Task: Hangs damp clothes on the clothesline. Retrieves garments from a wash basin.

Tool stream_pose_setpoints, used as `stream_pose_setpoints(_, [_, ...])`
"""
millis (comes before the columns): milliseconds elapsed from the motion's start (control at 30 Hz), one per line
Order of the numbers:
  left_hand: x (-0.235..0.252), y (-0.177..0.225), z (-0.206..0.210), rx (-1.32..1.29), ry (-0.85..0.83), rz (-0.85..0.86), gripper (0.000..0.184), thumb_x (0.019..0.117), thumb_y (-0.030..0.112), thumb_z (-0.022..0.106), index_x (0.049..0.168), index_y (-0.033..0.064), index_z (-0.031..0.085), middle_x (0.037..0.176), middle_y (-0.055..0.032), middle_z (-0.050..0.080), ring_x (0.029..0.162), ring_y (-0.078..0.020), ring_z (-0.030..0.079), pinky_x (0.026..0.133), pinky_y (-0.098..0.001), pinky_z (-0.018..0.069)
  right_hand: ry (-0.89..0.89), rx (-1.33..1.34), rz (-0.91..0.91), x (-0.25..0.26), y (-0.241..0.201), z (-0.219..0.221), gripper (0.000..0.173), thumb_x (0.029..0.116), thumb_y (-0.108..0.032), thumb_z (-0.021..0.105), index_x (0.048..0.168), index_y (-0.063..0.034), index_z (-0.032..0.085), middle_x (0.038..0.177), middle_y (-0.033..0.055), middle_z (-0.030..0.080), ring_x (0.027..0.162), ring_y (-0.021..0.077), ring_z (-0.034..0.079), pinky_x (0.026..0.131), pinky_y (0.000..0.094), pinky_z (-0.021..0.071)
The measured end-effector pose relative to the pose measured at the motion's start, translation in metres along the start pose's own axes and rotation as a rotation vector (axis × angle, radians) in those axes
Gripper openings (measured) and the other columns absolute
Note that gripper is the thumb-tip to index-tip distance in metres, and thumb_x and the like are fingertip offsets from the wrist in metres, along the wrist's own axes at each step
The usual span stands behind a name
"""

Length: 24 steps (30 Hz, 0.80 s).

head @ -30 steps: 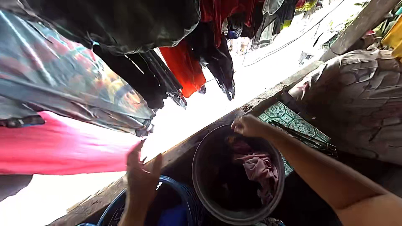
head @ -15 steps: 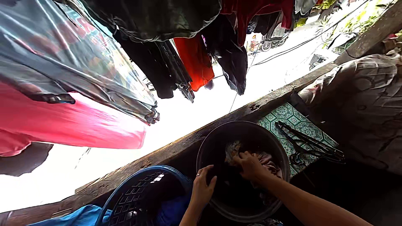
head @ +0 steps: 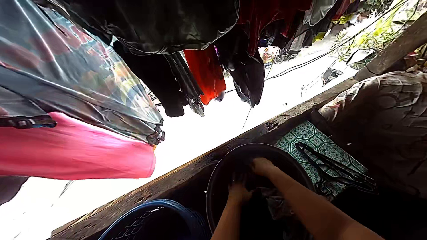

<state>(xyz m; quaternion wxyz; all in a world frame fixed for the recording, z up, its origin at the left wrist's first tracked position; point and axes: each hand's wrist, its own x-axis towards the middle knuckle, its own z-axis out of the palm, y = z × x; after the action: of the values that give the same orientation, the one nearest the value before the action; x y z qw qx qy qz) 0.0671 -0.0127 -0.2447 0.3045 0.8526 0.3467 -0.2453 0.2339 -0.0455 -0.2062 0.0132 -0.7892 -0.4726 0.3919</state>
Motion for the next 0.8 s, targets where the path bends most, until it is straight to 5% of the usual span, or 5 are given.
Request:
stream_pose_setpoints(233, [0.011,-0.002,0.0,-0.097,-0.076,-0.067,0.089,0.0952,0.07,0.051,0.165,0.024,0.021,0.172,-0.0001,0.014,0.158,-0.0381,-0.004,0.117,-0.0748,0.0081,-0.137,0.067,0.179,0.007,-0.016,-0.01,0.051,0.1041,-0.028,0.055,0.145,0.0034,0.051,0.148,0.0265,0.051,0.142,0.0407,0.045,0.116,0.0605,0.0351])
stream_pose_setpoints(367, [-0.003,-0.014,-0.005,-0.518,0.195,0.027,0.068,0.0911,0.032,0.072,0.152,0.0115,0.05,0.153,-0.0131,0.051,0.147,-0.0339,0.04,0.12,-0.0574,0.0313,0.155,0.557,0.142,-0.008,-0.005,-0.024,0.038,0.1048,-0.027,0.058,0.122,0.0064,0.066,0.124,0.0275,0.065,0.117,0.0387,0.062,0.101,0.0575,0.0469])
stream_pose_setpoints(467, [-0.016,-0.008,-0.016,-0.598,0.396,0.01,0.086,0.0883,0.029,0.077,0.159,0.0066,0.033,0.155,-0.0206,0.047,0.141,-0.037,0.047,0.115,-0.0603,0.0374,0.238,1.113,-0.093,-0.055,-0.013,-0.051,0.026,0.108,-0.016,0.046,0.112,0.0029,0.063,0.099,0.0133,0.067,0.086,0.0197,0.066,0.079,0.039,0.057])
stream_pose_setpoints(600, [-0.028,0.029,-0.043,-0.627,0.503,0.064,0.114,0.0812,0.039,0.085,0.163,0.0009,0.014,0.162,-0.0241,0.033,0.149,-0.0331,0.037,0.122,-0.0448,0.03,0.208,1.363,-0.331,-0.137,-0.047,-0.098,0.03,0.1068,-0.012,0.034,0.113,0.0,0.061,0.097,0.0101,0.069,0.084,0.0181,0.071,0.076,0.0367,0.0616])
stream_pose_setpoints(800, [-0.05,0.074,-0.073,-1.049,0.633,0.13,0.039,0.1012,0.016,0.062,0.138,0.003,0.058,0.119,-0.0182,0.068,0.104,-0.0267,0.067,0.087,-0.0474,0.056,0.267,1.563,-0.575,-0.206,-0.05,-0.121,0.034,0.1002,-0.016,0.038,0.109,-0.003,0.068,0.099,0.0123,0.074,0.088,0.022,0.075,0.079,0.0402,0.0642])
